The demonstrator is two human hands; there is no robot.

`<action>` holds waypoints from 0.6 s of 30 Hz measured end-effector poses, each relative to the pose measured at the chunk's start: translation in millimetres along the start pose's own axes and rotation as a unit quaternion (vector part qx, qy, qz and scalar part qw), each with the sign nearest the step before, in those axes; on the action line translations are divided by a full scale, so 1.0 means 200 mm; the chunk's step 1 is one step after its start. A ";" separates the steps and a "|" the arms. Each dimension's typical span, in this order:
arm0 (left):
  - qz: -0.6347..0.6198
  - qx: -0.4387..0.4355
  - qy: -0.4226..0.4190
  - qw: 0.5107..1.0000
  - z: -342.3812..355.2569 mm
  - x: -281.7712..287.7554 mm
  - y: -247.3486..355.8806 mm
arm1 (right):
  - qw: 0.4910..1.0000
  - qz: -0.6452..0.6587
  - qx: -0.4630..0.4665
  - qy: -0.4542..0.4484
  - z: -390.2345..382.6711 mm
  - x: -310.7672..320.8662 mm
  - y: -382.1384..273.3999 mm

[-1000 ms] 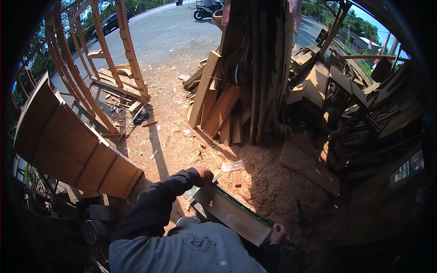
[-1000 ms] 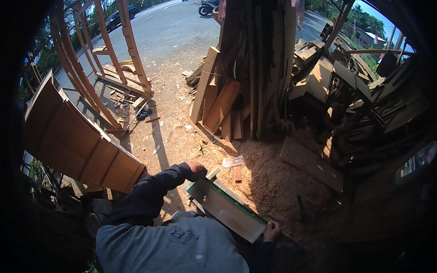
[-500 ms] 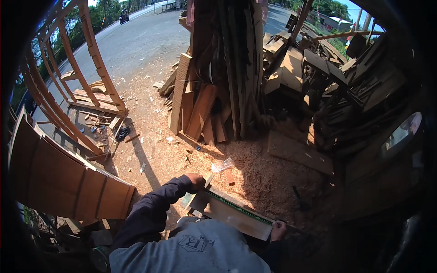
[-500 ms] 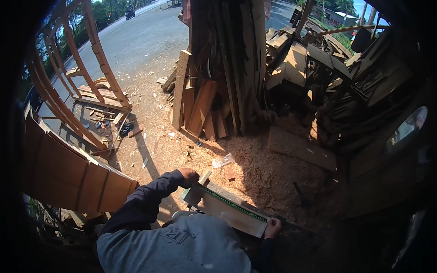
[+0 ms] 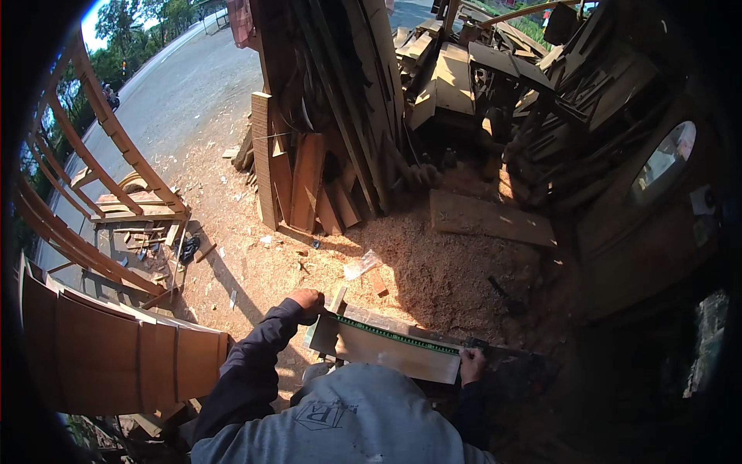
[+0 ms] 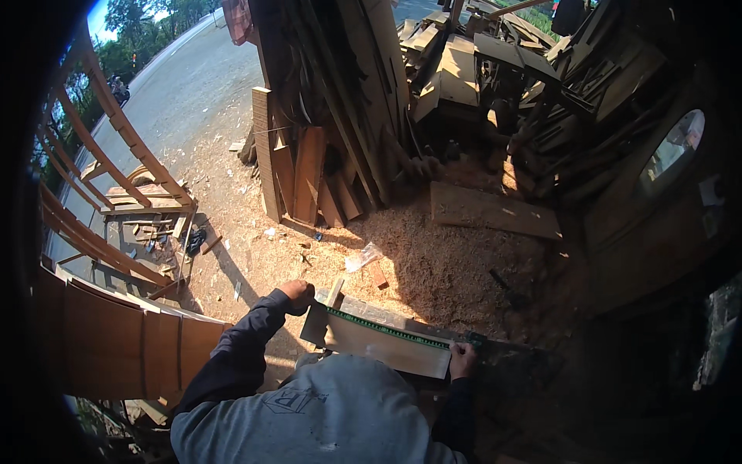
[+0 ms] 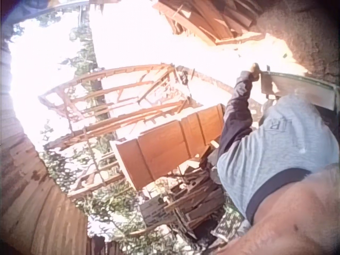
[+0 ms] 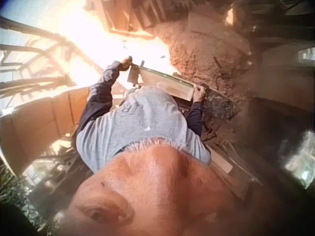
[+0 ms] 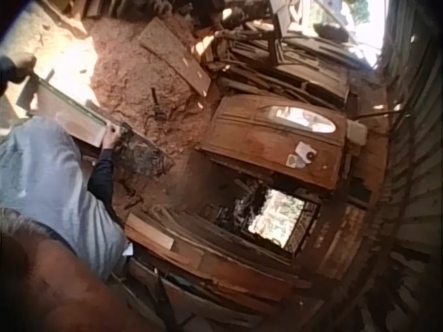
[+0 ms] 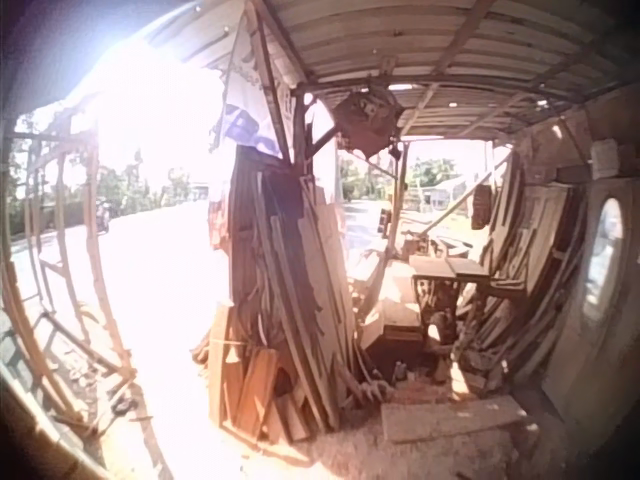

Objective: The person constructs a wooden cabinet by sliding its drawer into the frame, opening and closing the unit to test alignments, and then using a tape measure and a pen to mark lines on a separate wood board.

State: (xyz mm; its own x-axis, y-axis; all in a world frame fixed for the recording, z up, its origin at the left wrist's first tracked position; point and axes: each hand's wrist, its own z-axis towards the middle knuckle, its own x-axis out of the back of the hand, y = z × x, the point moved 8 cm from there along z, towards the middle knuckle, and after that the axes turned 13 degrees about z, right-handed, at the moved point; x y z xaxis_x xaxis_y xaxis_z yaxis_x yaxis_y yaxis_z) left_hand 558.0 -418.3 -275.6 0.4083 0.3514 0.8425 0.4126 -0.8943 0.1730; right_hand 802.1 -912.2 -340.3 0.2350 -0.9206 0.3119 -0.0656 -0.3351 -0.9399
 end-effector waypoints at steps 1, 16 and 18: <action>0.002 0.021 -0.003 1.000 -0.03 0.03 0.02 | 1.000 -0.013 0.011 0.007 -0.02 0.01 -0.06; -0.106 -0.030 -0.005 0.994 -0.03 -0.03 -0.10 | 0.999 -0.028 0.022 -0.032 0.09 -0.03 -0.05; -0.130 -0.025 -0.012 0.991 -0.04 -0.06 -0.10 | 0.998 -0.027 -0.017 -0.046 0.07 -0.03 -0.05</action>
State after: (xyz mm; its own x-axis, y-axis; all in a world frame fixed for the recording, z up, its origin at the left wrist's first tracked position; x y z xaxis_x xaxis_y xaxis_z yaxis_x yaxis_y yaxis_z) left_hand 538.0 -406.7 -285.6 0.3119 0.5782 0.7539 0.4662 -0.7845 0.4089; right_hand 814.6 -899.5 -334.8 0.3266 -0.8791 0.3472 -0.0832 -0.3927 -0.9159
